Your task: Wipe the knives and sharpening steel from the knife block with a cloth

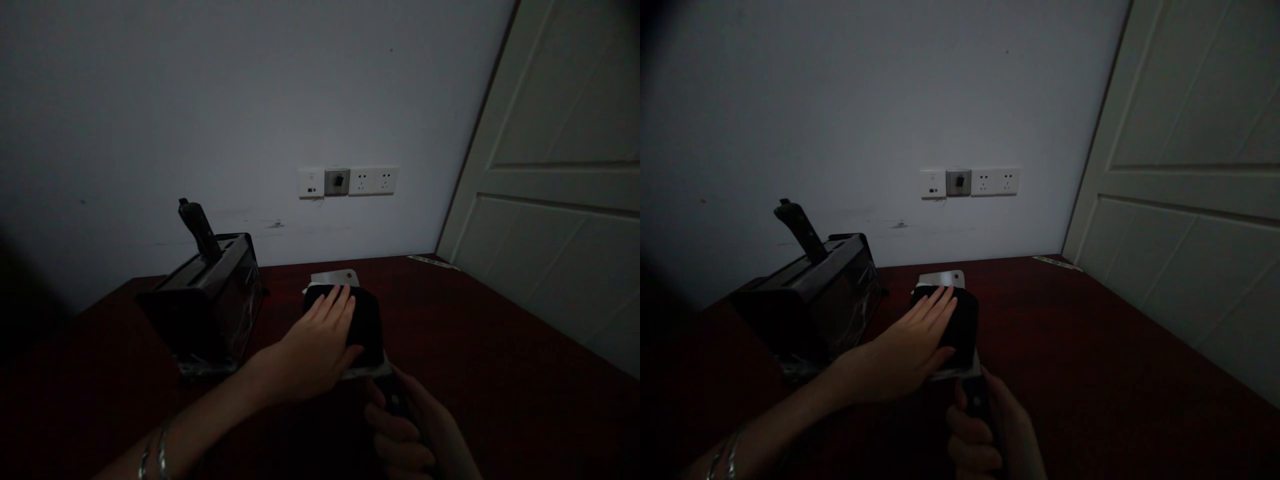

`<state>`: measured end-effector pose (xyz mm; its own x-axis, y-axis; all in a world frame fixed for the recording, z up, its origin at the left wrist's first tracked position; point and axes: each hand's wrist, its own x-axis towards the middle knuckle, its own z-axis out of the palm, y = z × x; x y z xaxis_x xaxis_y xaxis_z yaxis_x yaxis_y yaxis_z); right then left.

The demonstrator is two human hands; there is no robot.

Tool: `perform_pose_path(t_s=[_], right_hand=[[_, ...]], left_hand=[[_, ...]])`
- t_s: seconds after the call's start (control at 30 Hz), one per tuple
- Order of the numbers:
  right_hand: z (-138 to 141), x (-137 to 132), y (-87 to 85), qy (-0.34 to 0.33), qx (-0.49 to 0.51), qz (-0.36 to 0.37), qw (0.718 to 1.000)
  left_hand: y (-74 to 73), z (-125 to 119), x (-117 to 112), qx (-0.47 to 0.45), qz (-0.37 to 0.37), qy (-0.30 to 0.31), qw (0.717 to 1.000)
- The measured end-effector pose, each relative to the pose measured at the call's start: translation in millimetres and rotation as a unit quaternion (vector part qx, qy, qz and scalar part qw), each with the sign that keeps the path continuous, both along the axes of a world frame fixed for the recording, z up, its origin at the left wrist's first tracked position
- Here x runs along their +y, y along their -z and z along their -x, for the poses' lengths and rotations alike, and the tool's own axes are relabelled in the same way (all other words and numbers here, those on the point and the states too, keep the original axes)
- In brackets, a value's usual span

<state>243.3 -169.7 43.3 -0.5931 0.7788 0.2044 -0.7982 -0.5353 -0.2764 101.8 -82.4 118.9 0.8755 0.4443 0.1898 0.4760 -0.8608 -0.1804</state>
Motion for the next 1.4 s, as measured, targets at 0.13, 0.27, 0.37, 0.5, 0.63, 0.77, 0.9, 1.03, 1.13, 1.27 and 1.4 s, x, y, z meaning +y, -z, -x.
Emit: perform_pose_path(t_s=[0.13,0.27,0.37,0.5,0.63,0.77,0.9,1.03,1.13,1.27,1.4], right_hand=[[-3,-1,-3.3,-0.056,-0.023,-0.03,0.998],[-3,-2,-3.5,-0.078,-0.044,-0.037,0.995],[-1,-2,-5.4,-0.067,-0.045,-0.039,0.996],[4,-4,-6.3,-0.01,-0.033,-0.016,0.999],[8,-5,-3.0,-0.019,-0.039,-0.017,0.999],[11,-4,-2.1,-0.021,-0.05,-0.008,0.999],[13,-4,-3.0,-0.019,-0.042,-0.015,0.999],[13,-5,-5.1,-0.016,-0.055,-0.004,0.998],[12,-5,-7.0,-0.01,-0.062,-0.005,0.998],[12,-5,-6.1,-0.016,-0.056,-0.016,0.998],[13,-4,-4.0,-0.011,-0.048,-0.023,0.998]], left_hand=[[-1.7,4,-19,-0.018,0.014,0.038,0.999],[-8.0,9,-24,-0.009,0.03,0.055,0.998],[-10.8,9,-19,-0.008,0.02,0.05,0.999],[-12.9,5,-7,-0.001,-0.003,0.009,1.0],[-14.8,6,12,0.009,-0.005,-0.048,0.999],[-15.1,15,35,-0.015,0.019,-0.084,0.996],[-16.9,23,51,-0.062,0.067,-0.084,0.992],[-22.1,25,53,-0.145,0.122,-0.075,0.979],[-25.9,26,58,-0.237,0.173,-0.063,0.954],[-28.5,29,76,-0.419,0.254,-0.094,0.866],[-31.2,36,88,-0.617,0.291,-0.131,0.719]])
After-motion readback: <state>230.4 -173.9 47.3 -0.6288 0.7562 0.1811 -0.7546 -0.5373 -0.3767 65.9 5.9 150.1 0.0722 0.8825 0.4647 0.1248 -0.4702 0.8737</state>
